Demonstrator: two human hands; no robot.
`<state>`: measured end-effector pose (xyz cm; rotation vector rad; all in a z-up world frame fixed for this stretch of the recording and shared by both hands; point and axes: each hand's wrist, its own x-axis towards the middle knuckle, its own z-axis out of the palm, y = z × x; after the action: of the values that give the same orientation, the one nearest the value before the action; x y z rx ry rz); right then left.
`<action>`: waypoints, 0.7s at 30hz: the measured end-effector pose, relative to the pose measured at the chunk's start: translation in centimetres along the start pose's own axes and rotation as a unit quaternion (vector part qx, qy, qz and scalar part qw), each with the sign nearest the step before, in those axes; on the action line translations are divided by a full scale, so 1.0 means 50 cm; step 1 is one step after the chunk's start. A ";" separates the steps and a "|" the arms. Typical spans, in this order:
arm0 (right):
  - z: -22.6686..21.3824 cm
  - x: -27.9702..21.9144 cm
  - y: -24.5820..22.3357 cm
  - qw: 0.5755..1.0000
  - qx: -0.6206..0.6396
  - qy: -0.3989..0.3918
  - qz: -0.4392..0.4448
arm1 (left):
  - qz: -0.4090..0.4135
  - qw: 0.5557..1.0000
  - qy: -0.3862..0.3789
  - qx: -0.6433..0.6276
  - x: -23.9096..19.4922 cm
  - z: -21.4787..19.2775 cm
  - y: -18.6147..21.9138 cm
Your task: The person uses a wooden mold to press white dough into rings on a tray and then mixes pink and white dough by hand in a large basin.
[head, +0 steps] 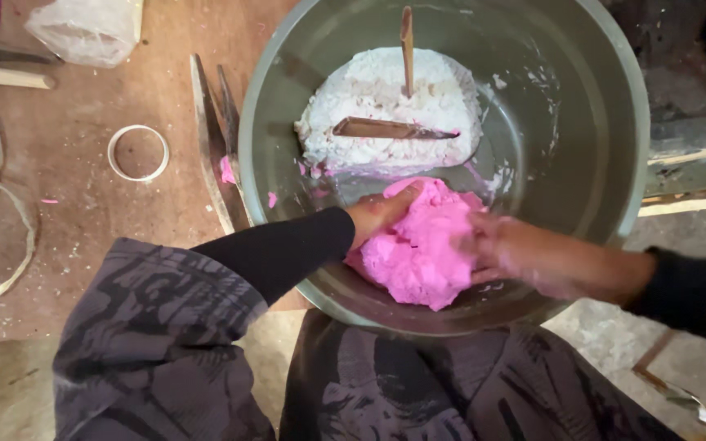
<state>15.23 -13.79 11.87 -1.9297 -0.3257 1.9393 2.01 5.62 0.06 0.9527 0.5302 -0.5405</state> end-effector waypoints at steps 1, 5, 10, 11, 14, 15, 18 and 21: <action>0.003 -0.016 -0.007 0.994 -0.102 0.001 -0.030 | -0.004 1.000 -0.015 -0.018 0.000 -0.001 0.001; 0.014 -0.029 0.000 0.853 -0.461 0.018 -0.245 | -0.032 0.999 -0.002 0.032 0.015 -0.010 -0.010; 0.050 0.106 0.024 0.749 -0.555 0.038 -0.362 | -0.010 0.994 0.070 0.080 0.055 -0.022 -0.030; 0.059 0.137 0.026 0.737 -0.578 0.067 -0.344 | -0.024 0.984 0.124 0.123 0.062 -0.025 -0.031; 0.085 0.211 0.025 0.728 -0.609 0.078 -0.307 | -0.051 0.958 0.208 0.190 0.071 -0.031 -0.034; 0.094 0.218 0.032 0.736 -0.611 0.070 -0.284 | -0.059 0.952 0.223 0.204 0.069 -0.029 -0.039; 0.053 0.198 0.019 0.779 -0.590 0.009 -0.213 | 0.025 0.978 0.121 0.166 0.052 -0.030 -0.032; -0.059 0.141 0.016 0.824 -0.495 -0.083 -0.263 | 0.036 0.987 0.082 0.131 0.028 -0.031 -0.027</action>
<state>18.20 -11.83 5.08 -1.8145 -2.0063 1.6375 1.95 6.04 -2.38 1.2703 0.5783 -0.4764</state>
